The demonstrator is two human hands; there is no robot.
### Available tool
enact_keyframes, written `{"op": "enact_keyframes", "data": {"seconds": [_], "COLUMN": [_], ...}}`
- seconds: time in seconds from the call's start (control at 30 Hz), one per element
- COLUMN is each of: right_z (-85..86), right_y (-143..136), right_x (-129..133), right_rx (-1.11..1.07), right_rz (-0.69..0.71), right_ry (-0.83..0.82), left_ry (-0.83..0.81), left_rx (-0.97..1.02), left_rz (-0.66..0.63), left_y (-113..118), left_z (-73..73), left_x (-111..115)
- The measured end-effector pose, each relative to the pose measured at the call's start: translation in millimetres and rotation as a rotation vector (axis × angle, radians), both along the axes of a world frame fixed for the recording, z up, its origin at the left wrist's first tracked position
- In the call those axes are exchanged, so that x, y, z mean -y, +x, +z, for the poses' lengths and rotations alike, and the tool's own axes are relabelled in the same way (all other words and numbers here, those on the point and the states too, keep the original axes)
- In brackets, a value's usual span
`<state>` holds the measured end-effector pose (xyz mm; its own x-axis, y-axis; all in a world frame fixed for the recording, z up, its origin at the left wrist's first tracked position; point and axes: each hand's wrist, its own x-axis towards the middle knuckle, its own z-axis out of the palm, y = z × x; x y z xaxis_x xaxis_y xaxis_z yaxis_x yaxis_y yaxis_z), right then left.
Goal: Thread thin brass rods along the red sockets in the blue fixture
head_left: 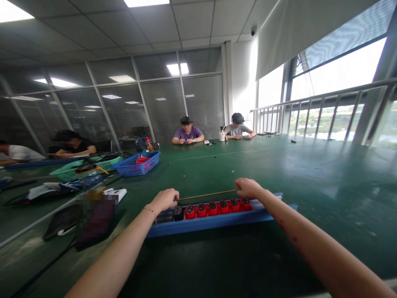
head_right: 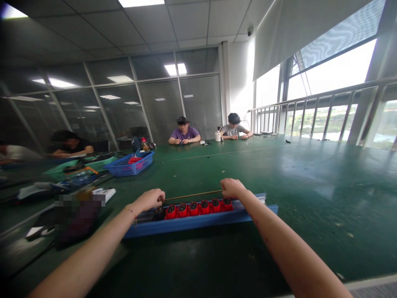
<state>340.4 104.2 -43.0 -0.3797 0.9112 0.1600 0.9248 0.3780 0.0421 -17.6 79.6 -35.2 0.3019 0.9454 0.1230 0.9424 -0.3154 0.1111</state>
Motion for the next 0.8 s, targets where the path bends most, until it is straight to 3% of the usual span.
{"op": "enact_keyframes", "data": {"seconds": [0.17,0.3,0.4,0.57,0.67,0.8], "right_z": [5.5,8.9,10.3,18.0,22.2,23.1], "right_y": [8.2,18.4,27.6,38.3,40.0,36.9], "right_x": [5.9,23.4,42.8,64.1,67.9,69.0], "right_rx": [-0.578,-0.88,-0.982,-1.074,-1.013,-0.94], "right_rz": [0.003,0.085,0.189,0.35,0.367,0.36], "right_ry": [0.227,0.065,-0.18,-0.54,-0.627,-0.605], "left_ry": [0.113,0.053,-0.129,-0.356,-0.343,-0.365], "left_rx": [0.117,0.356,0.613,0.752,0.724,0.632], "left_rz": [-0.008,-0.053,-0.084,-0.09,-0.08,-0.085], "left_y": [-0.7,-2.5,-1.5,0.2,-0.8,-1.4], "left_z": [13.0,24.4,33.9,49.5,49.4,38.0], "left_x": [16.7,38.2,59.5,84.0,83.3,73.8]}}
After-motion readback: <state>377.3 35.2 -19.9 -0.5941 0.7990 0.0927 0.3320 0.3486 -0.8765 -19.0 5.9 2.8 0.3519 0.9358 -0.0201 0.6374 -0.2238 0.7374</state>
